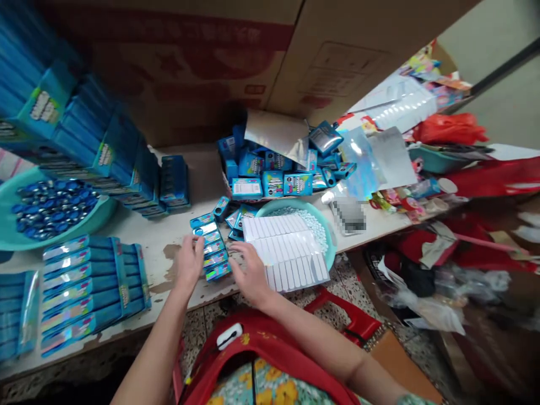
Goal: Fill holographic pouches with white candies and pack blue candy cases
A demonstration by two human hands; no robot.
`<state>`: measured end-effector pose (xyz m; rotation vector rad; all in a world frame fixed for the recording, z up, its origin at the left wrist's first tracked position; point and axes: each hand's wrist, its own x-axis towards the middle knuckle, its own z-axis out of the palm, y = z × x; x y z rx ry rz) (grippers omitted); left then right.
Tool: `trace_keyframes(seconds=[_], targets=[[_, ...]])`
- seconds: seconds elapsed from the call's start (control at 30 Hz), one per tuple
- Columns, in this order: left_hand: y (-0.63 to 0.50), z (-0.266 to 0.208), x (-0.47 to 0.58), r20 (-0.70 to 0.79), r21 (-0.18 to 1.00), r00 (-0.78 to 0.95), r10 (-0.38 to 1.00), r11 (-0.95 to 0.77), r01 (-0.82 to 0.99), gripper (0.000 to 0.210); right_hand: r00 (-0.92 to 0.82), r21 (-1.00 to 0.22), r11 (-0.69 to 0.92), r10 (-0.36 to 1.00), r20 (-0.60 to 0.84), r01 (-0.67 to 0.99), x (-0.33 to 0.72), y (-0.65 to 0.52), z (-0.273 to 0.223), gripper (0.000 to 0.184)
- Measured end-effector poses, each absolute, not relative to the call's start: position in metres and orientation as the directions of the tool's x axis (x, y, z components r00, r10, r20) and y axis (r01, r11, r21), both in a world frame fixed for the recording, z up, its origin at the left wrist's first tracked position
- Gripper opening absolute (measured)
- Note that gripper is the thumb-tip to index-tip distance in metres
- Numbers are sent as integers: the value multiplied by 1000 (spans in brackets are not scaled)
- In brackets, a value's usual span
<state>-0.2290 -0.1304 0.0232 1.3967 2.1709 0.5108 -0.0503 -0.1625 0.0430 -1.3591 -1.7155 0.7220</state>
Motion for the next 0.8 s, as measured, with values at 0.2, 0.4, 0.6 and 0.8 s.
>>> trace_keyframes(seconds=[0.2, 0.4, 0.6, 0.8], targets=[[-106, 16, -118, -423, 795, -5, 906, 374, 478, 39, 455, -699, -162, 853, 255, 696, 123, -149, 27, 46], [-119, 38, -102, -344, 934, 154, 926, 355, -51, 35, 474, -829, -394, 861, -183, 396, 191, -126, 5, 64], [-150, 86, -130, -305, 952, 475, 826, 248, 179, 21, 241, -891, -447, 859, -451, -74, 188, -129, 54, 67], [-191, 65, -174, -433, 869, 611, 663, 488, 86, 45, 6, -867, -478, 875, -484, -143, 163, -174, 77, 38]])
